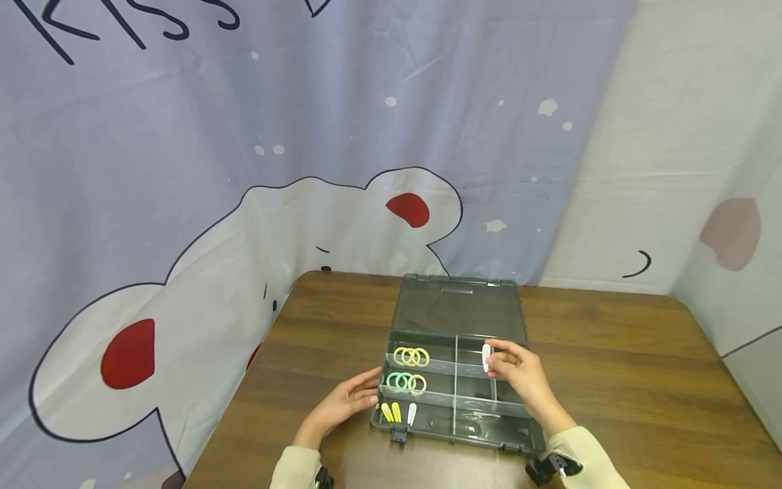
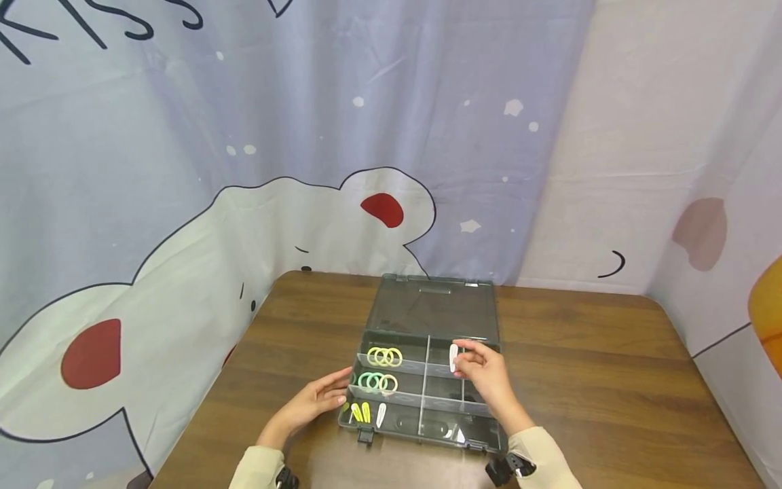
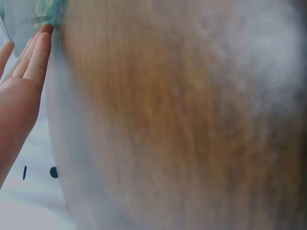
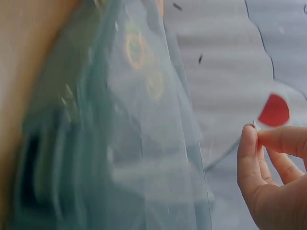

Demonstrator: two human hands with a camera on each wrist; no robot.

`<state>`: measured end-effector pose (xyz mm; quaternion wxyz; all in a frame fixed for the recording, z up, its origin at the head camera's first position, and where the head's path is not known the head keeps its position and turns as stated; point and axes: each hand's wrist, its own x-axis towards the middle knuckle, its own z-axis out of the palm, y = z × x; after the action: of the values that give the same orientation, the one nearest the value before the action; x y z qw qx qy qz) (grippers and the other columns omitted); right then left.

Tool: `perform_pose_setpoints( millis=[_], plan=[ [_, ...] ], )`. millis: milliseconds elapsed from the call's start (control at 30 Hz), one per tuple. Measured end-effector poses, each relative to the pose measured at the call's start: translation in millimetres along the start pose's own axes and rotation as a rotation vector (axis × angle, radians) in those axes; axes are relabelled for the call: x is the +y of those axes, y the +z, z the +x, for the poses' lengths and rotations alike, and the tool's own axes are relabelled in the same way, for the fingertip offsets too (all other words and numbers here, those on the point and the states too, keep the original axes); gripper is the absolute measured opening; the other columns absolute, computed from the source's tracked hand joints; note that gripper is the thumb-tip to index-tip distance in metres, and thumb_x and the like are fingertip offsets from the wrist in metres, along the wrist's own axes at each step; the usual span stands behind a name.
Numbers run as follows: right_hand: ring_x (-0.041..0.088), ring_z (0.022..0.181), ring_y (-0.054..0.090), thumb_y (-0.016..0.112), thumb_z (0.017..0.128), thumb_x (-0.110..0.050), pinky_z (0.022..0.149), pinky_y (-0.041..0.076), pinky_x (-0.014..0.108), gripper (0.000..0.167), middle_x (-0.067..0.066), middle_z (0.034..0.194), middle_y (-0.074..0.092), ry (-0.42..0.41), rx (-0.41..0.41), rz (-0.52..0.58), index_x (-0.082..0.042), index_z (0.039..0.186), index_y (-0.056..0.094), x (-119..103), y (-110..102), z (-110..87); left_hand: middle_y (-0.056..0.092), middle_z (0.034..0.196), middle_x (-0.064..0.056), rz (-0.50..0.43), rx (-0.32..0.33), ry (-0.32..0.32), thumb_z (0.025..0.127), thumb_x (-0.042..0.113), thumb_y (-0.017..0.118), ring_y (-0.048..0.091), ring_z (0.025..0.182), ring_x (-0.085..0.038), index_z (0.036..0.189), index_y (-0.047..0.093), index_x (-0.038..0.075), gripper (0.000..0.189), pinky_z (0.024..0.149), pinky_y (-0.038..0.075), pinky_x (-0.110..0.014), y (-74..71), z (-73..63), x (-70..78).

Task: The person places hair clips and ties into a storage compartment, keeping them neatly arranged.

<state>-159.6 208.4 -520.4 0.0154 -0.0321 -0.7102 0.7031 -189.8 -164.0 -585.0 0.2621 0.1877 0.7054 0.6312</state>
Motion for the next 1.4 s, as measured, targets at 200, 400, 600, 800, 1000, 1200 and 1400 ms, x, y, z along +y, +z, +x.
perform_pose_setpoints(
  millis=[200, 400, 600, 800, 1000, 1200, 1400],
  plan=[
    [0.017, 0.072, 0.066, 0.067, 0.085, 0.005, 0.07, 0.059, 0.033, 0.039, 0.021, 0.09, 0.067, 0.034, -0.051, 0.052, 0.012, 0.122, 0.057, 2.1, 33.6, -5.6, 0.036, 0.146, -0.028, -0.008, 0.002, -0.002, 0.096, 0.01, 0.059, 0.042, 0.13, -0.039, 0.151, 0.029, 0.005, 0.062, 0.102, 0.044, -0.034, 0.8, -0.7, 1.3],
    [0.016, 0.068, 0.065, 0.066, 0.083, 0.01, 0.068, 0.059, 0.032, 0.038, 0.015, 0.084, 0.066, 0.076, -0.101, 0.101, 0.015, 0.12, 0.056, 5.9, 59.1, -11.2, 0.035, 0.147, -0.028, -0.006, 0.002, -0.008, 0.096, 0.012, 0.059, 0.041, 0.131, -0.039, 0.151, 0.029, 0.007, 0.063, 0.103, 0.043, -0.034, 0.8, -2.0, 1.4],
    [0.015, 0.069, 0.066, 0.064, 0.083, 0.011, 0.068, 0.059, 0.032, 0.036, 0.014, 0.084, 0.065, 0.076, -0.16, 0.099, 0.02, 0.116, 0.054, 11.5, 76.4, -16.9, 0.035, 0.146, -0.028, 0.0, 0.004, -0.002, 0.097, 0.013, 0.059, 0.042, 0.131, -0.039, 0.151, 0.029, 0.006, 0.062, 0.102, 0.044, -0.033, -0.5, -1.8, -1.4],
    [0.015, 0.069, 0.065, 0.062, 0.083, 0.01, 0.067, 0.059, 0.031, 0.033, 0.014, 0.085, 0.065, 0.079, -0.198, 0.098, 0.022, 0.113, 0.054, 16.1, 89.6, -20.6, 0.036, 0.147, -0.026, 0.005, 0.003, -0.002, 0.097, 0.014, 0.059, 0.043, 0.131, -0.037, 0.151, 0.03, 0.008, 0.062, 0.102, 0.044, -0.032, -1.6, -0.7, -3.6],
    [0.014, 0.066, 0.064, 0.061, 0.083, 0.011, 0.065, 0.059, 0.031, 0.031, 0.015, 0.084, 0.065, 0.08, -0.233, 0.095, 0.023, 0.111, 0.054, 19.6, 102.9, -23.8, 0.037, 0.147, -0.024, -0.009, 0.008, -0.011, 0.097, 0.013, 0.059, 0.043, 0.131, -0.035, 0.151, 0.031, 0.011, 0.061, 0.102, 0.044, -0.033, -0.9, 0.0, -2.6],
    [0.015, 0.063, 0.064, 0.059, 0.08, 0.013, 0.063, 0.059, 0.034, 0.028, 0.017, 0.082, 0.064, 0.064, -0.234, 0.063, 0.022, 0.106, 0.056, 24.5, 114.4, -29.2, 0.037, 0.147, -0.024, 0.001, 0.013, -0.008, 0.096, 0.015, 0.06, 0.044, 0.131, -0.035, 0.151, 0.031, 0.01, 0.062, 0.103, 0.044, -0.034, -0.4, 0.9, -2.3],
    [0.027, 0.063, 0.066, 0.059, 0.079, 0.014, 0.061, 0.059, 0.038, 0.023, 0.016, 0.079, 0.063, 0.041, -0.199, 0.016, 0.022, 0.101, 0.058, 29.7, 122.1, -31.6, 0.038, 0.146, -0.023, 0.003, 0.012, -0.012, 0.097, 0.015, 0.059, 0.044, 0.131, -0.036, 0.151, 0.03, 0.01, 0.062, 0.104, 0.043, -0.036, -0.6, -0.4, -2.8]
  ],
)
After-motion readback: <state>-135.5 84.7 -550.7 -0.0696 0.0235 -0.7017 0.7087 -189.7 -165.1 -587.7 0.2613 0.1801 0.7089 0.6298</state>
